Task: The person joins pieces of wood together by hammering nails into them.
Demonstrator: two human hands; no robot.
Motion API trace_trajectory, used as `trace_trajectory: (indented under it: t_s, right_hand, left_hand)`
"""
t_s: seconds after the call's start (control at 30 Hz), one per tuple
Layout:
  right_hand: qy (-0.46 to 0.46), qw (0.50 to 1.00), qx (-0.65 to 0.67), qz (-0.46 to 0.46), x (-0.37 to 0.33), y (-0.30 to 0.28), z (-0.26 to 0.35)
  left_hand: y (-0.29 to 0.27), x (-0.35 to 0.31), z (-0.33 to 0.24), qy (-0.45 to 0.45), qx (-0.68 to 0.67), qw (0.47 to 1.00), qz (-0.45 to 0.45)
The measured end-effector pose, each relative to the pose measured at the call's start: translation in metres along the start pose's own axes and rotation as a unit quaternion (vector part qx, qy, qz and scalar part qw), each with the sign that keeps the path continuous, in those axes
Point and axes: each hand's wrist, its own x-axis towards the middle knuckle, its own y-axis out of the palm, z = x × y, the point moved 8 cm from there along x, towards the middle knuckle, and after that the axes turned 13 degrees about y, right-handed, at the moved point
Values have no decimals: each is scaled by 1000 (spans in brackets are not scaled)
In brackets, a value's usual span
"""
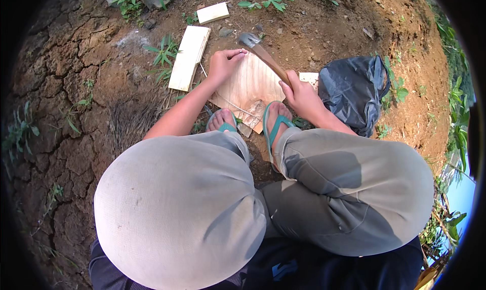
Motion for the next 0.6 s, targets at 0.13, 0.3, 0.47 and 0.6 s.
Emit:
trace_trajectory:
  t_s: [0.13,0.3,0.47,0.6]
  right_hand:
    - [5,1000,-6,8,3,-5,3]
    - [15,998,-57,23,0,5,-8]
    - [-3,1000,23,-9,0,-9,9]
    - [-3,1000,-20,13,-6,0,3]
  left_hand:
    - [1,2,-4,-13,2,1000,4]
    - [-1,-1,-4,-18,14,1000,6]
    - [-4,2,-4,7,-11,1000,-7]
    - [0,-4,-2,-30,26,999,8]
